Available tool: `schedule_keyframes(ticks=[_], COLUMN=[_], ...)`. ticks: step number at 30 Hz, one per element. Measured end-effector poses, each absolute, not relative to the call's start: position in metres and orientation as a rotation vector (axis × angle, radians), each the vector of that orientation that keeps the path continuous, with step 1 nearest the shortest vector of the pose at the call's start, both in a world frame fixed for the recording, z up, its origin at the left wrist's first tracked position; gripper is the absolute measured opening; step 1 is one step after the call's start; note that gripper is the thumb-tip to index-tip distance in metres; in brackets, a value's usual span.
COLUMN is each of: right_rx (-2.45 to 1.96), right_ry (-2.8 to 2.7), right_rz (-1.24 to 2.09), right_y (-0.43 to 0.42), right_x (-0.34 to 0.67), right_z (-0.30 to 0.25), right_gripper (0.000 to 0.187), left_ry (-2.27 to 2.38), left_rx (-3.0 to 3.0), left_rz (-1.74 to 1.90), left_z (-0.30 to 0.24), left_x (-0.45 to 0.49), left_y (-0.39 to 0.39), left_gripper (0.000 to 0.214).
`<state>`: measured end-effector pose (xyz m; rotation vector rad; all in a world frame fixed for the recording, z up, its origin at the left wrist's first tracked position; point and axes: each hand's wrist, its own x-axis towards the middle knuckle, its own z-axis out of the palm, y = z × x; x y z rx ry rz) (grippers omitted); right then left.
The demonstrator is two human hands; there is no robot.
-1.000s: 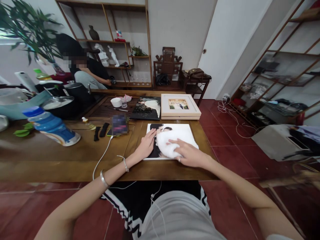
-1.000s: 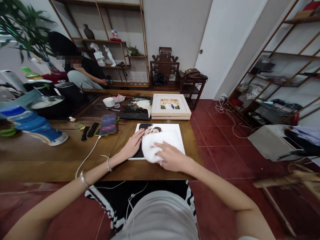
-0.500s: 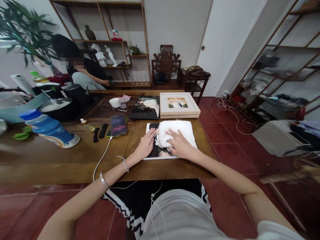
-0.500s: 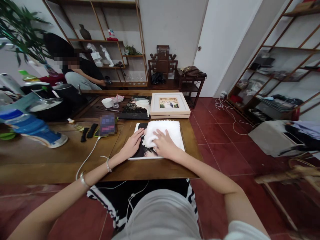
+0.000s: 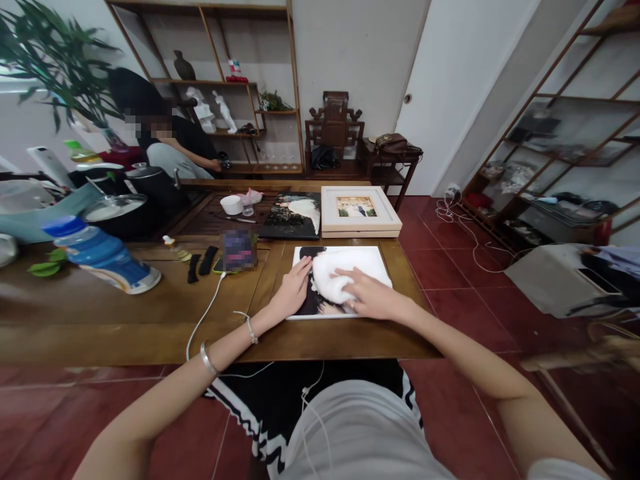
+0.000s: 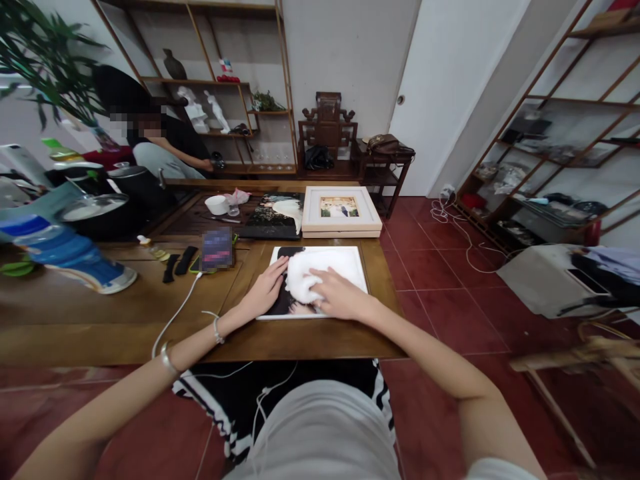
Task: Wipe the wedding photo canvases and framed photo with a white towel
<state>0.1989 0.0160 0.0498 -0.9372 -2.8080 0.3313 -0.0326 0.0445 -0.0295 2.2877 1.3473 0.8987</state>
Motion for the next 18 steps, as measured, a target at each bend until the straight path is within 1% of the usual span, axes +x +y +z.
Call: schedule_keyframes(ticks=[4, 8, 11, 18], right_rx=[-0.998, -1.045, -1.047, -0.959], right_ry=[-2.730, -2.656, -2.662, -2.767], right_rz=[0.223, 0.084, 0.053, 0.031], right_y=[0.060, 0.072, 0.058, -0.007], right_x=[0.198, 0.192, 0.188, 0.180], right_z=[0.044, 0.036, 0.030, 0.025], right_gripper=[0.028, 0.029, 0.031, 0.024], left_ry=[1.350, 1.354, 1.349, 1.344], left_rx=[2.284, 2.269, 2.270, 2.259], left_rz=[0.913, 0.924, 0.936, 0.931], left_z=[-0.031, -0.032, -0.032, -0.031], left_x=[-0.033, -0.032, -0.032, -0.031], left_y=[0.045, 0.046, 0.046, 0.045], left_gripper=[0.044, 0.043, 0.043, 0.043])
